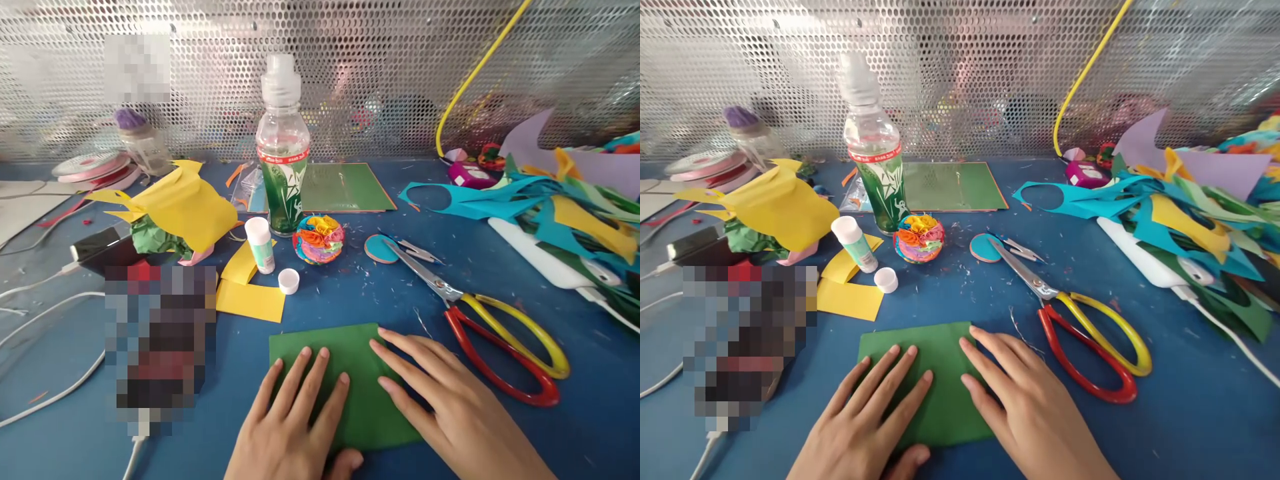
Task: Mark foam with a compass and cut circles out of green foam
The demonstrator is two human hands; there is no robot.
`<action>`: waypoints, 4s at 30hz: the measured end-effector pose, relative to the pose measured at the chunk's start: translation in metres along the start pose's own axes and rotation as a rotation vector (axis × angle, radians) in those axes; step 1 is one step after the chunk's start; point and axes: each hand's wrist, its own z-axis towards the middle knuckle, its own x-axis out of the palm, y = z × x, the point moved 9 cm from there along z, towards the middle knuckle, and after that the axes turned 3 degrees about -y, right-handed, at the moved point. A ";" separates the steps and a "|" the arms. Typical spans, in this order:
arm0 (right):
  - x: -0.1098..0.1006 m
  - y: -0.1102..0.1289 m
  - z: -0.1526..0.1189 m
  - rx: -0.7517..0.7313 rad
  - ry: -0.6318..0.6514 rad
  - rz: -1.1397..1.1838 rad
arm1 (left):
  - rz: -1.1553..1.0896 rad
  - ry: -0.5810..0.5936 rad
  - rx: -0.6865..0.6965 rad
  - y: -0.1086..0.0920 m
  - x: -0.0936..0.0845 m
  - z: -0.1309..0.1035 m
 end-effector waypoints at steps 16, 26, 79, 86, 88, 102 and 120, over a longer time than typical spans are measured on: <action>0.006 -0.002 -0.001 0.004 0.024 -0.010 | -0.014 0.050 -0.005 0.003 0.005 -0.002; 0.010 -0.004 -0.006 0.012 0.053 0.022 | -0.062 0.194 -0.023 0.004 0.005 -0.003; -0.050 0.027 -0.069 0.206 -0.405 0.130 | -0.515 0.222 -0.306 0.053 -0.026 -0.041; -0.020 0.112 0.009 -0.056 0.015 0.153 | -0.305 0.042 -0.082 0.004 -0.047 -0.040; -0.004 0.111 0.024 -0.026 0.137 0.170 | -0.112 -0.033 -0.046 -0.013 -0.043 -0.045; 0.018 0.041 -0.016 0.174 0.379 0.208 | 0.167 -0.155 0.031 -0.019 -0.026 -0.056; 0.020 -0.187 0.096 0.581 0.241 0.224 | -0.204 0.361 -0.285 0.000 0.027 0.125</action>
